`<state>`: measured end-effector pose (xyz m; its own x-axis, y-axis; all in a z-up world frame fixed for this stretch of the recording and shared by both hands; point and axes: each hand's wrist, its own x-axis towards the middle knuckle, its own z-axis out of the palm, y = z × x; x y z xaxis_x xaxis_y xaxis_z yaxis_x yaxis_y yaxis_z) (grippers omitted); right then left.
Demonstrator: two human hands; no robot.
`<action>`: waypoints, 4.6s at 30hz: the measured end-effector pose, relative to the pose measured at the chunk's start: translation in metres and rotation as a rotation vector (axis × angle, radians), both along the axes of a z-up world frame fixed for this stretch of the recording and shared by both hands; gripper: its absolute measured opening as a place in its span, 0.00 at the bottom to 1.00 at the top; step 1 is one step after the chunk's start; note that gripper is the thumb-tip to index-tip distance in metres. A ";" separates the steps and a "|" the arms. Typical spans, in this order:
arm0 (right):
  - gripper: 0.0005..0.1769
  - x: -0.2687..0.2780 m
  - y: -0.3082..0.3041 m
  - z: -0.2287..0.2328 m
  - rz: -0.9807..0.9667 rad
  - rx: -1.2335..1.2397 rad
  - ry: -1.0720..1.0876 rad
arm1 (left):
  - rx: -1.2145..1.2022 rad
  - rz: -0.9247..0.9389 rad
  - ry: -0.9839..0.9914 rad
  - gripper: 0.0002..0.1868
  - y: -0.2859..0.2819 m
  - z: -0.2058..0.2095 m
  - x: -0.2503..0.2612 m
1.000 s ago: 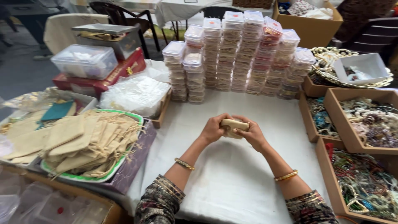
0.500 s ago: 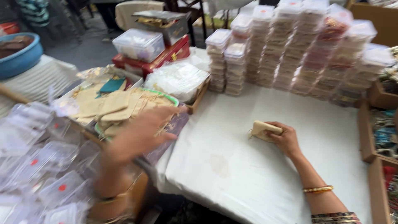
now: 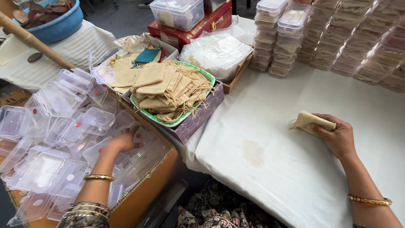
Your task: The person places a small jewelry item into a clear plastic bag and seals it. They then place the bagged item into a small beige cloth pouch, tie the pouch closed, and place it into a small plastic container. The person repeats this process with a second jewelry item.
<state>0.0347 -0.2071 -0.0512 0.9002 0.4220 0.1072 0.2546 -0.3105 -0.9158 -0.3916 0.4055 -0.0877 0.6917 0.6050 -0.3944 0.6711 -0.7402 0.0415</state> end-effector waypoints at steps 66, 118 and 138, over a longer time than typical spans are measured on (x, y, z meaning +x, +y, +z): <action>0.18 0.017 -0.008 0.015 -0.070 0.671 0.529 | -0.344 -0.789 -1.018 0.53 -0.428 0.031 0.404; 0.18 0.030 -0.025 0.010 -0.190 0.942 0.217 | -1.083 -0.424 -1.066 0.07 -0.406 -0.014 0.443; 0.16 -0.011 0.010 0.021 0.040 -0.247 -0.973 | -1.293 -0.450 -0.988 0.24 -0.407 -0.023 0.450</action>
